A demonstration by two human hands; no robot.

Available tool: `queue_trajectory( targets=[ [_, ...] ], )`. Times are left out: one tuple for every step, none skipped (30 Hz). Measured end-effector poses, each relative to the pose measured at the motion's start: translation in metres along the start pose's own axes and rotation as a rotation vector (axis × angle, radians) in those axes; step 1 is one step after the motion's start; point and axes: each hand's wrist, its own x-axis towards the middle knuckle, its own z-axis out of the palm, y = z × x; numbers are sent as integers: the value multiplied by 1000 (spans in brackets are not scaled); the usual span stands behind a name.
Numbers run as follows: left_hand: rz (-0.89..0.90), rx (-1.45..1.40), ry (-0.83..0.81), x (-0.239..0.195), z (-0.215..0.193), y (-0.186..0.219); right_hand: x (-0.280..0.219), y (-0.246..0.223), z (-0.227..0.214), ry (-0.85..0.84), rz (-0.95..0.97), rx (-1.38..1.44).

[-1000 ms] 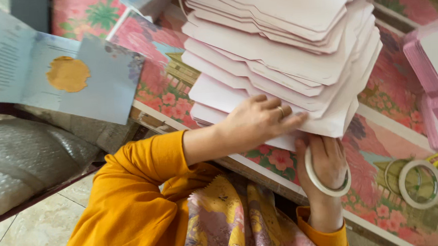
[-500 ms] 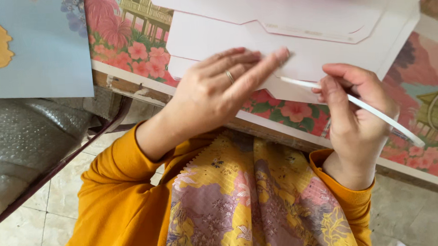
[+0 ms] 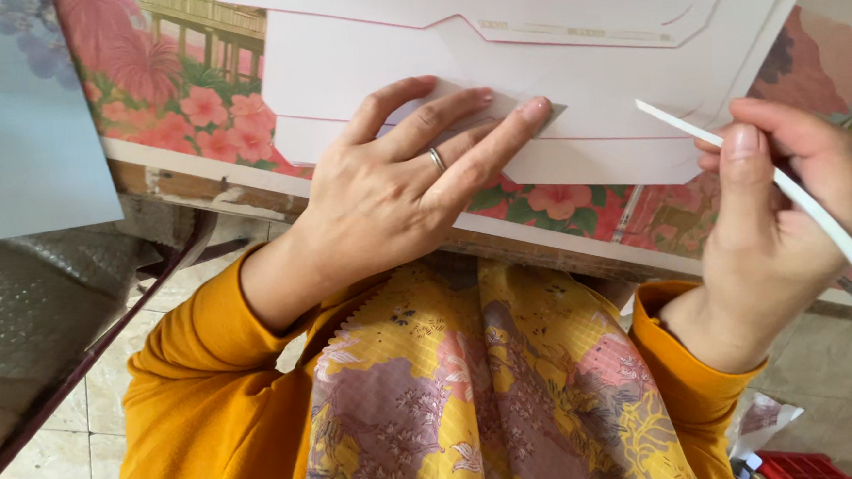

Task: The person applies adhesive tape to the edges of a stack of white paper sheets. They use a roll of clear tape, pressing it down along the top edge of the papers to secure them together.

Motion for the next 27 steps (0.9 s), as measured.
queue_trajectory(
  targets=[
    [-11, -26, 30, 2, 0, 0, -1, 2, -3, -1, 33, 29],
    [-22, -52, 60, 3, -1, 0, -2, 3, -5, -3, 66, 59],
    [-25, -45, 59, 2, -1, 1, 0, -4, 0, -5, 61, 65],
    [-35, -95, 74, 1, -1, 1, 3, -13, 5, -67, 82, 78],
    [-40, -147, 90, 1, -1, 1, 5, -21, 10, -125, 104, 90],
    [-39, -142, 90, -1, -1, 0, 7, -23, 16, -124, 101, 93],
    [-21, -154, 82, -2, -2, -2, 10, -26, 21, -162, 97, 131],
    [-3, -166, 74, -3, -2, -3, 12, -29, 26, -201, 93, 168],
    [5, -163, 74, -5, -2, -4, 14, -30, 28, -192, 92, 170],
    [34, -146, 62, -6, -1, -5, 15, -31, 30, -198, 101, 152],
    [63, -135, 48, -8, 1, -5, 15, -32, 32, -204, 116, 133],
    [72, -137, 46, -5, -1, -5, 18, -33, 33, -196, 121, 133],
    [85, -26, -3, -2, -1, -4, 19, -34, 33, -197, 59, 103],
    [100, 85, -49, 1, -1, -3, 19, -34, 33, -200, -2, 73],
    [110, 69, -51, 2, -2, -2, 17, -27, 28, -196, 13, 63],
    [79, 3, -32, 3, -3, -1, 15, -21, 22, -144, -107, -34],
    [47, -56, -6, 5, -4, -2, 16, -14, 17, -95, -238, -131],
    [55, -65, -1, 7, -2, -3, 11, -3, 8, -90, -233, -142],
    [58, -37, 15, 7, -1, -3, 8, 8, 1, -50, -216, -218],
    [61, -8, 30, 6, -1, -2, 5, 18, -7, -8, -200, -294],
    [62, -9, 25, 6, -2, -2, 4, 23, -5, -9, -196, -291],
    [60, -19, 18, 5, -3, -2, 4, 28, -4, -19, -204, -267],
    [64, -27, 15, 7, -2, -2, 5, 34, -4, -21, -214, -245],
    [71, -25, 14, 7, -3, -2, 5, 33, -3, -14, -212, -244],
    [59, -52, 0, 6, -4, -1, 5, 33, -2, -4, -210, -254],
    [47, -78, -14, 6, -5, 0, 5, 32, -1, 6, -208, -264],
    [57, -76, -15, 10, -4, 4, 7, 31, -1, 17, -204, -264]
  ],
)
